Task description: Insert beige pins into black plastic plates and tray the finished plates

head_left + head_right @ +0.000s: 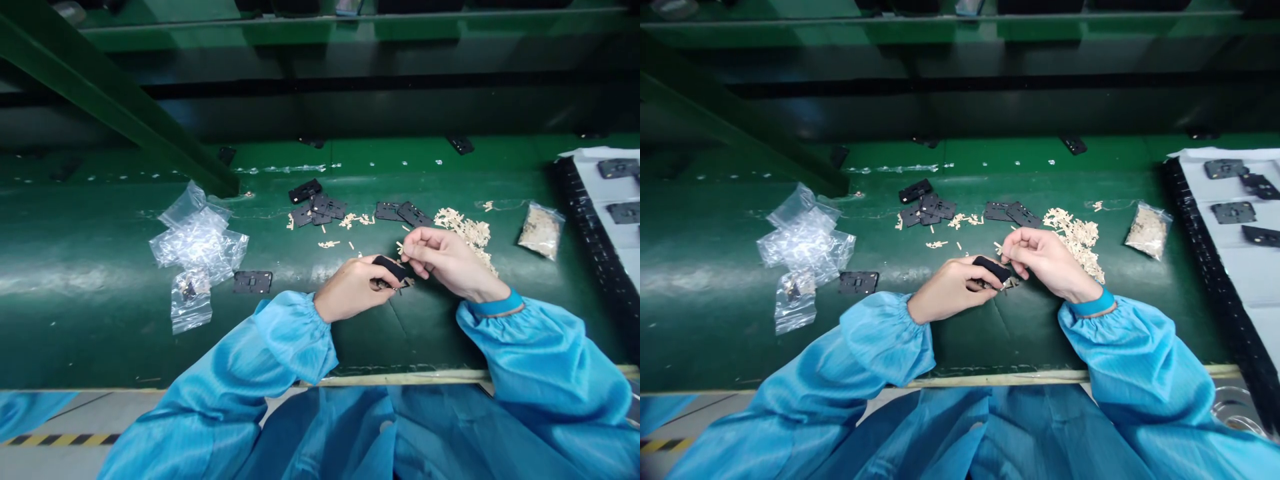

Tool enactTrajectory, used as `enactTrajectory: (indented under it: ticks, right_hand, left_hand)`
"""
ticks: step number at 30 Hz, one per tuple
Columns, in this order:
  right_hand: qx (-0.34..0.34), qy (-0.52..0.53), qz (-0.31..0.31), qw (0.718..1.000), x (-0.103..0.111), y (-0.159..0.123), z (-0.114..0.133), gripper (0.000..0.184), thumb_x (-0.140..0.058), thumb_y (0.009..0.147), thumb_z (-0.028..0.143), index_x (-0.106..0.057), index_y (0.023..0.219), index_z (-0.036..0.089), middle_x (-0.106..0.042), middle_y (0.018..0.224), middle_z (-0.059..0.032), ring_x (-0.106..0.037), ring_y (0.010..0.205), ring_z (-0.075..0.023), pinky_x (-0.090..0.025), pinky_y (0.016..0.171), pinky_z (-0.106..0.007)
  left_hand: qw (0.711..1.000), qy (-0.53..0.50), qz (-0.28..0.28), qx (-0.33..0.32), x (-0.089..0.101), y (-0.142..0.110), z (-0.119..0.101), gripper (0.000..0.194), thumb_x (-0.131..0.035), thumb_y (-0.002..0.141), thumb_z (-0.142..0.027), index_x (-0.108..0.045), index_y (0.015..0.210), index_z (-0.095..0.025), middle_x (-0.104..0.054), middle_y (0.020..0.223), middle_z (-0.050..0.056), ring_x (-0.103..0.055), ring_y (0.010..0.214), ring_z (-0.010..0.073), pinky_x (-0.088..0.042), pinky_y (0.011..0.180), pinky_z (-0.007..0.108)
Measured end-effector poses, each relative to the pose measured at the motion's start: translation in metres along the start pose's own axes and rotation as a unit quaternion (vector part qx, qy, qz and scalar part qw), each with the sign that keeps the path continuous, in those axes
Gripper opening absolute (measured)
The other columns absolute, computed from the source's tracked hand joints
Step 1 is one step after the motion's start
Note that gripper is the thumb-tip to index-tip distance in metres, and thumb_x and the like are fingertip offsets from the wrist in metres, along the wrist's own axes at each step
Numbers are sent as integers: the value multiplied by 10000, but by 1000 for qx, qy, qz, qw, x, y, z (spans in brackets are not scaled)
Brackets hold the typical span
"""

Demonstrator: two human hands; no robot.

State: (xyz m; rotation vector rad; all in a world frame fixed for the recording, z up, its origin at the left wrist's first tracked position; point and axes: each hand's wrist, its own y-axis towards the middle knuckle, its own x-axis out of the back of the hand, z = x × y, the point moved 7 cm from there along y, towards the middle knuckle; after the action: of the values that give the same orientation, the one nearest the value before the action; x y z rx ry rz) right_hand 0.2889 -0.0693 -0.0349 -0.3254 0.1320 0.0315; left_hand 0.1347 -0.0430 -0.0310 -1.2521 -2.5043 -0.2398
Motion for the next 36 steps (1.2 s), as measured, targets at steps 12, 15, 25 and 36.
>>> enactTrajectory:
  ticks: [12, 15, 25, 36]
  right_hand:
    - [2, -40, -15, 999, -5, -1, 3, 229, -762, 861, 386, -674, 843, 176, -673, 782, -20, -472, 513, -74, -354, 466, -231]
    - [-6, -65, -24, 998, -6, -2, 4, 175, -742, 845, 336, -675, 841, 174, -679, 777, -23, -474, 508, -74, -359, 466, -232]
    - [14, -136, -22, 990, -22, -4, 2, 159, -747, 834, 310, -665, 848, 174, -603, 690, 15, -478, 554, -87, -381, 520, -251]
    - [112, -199, -77, 971, -22, -7, -3, 204, -715, 902, 388, -702, 909, 185, -686, 748, -36, -604, 630, -144, -477, 569, -271]
  left_hand:
    - [999, -20, -28, 10, 5, 2, 7, 145, -689, 904, -266, -815, 844, -226, -762, 992, 58, -717, 867, 170, -579, 762, 276]
    - [997, -8, -71, 28, 13, 2, 7, 253, -625, 954, -326, -811, 813, -228, -763, 908, 51, -708, 835, 172, -577, 780, 302]
    - [975, -37, -210, 59, 31, 3, 15, 122, -729, 853, -222, -726, 732, -212, -764, 804, 1, -720, 854, 210, -550, 928, 430]
    - [960, -17, -274, 45, 33, -3, 14, 32, -764, 819, -212, -779, 841, -193, -756, 986, 32, -723, 811, 150, -653, 772, 338]
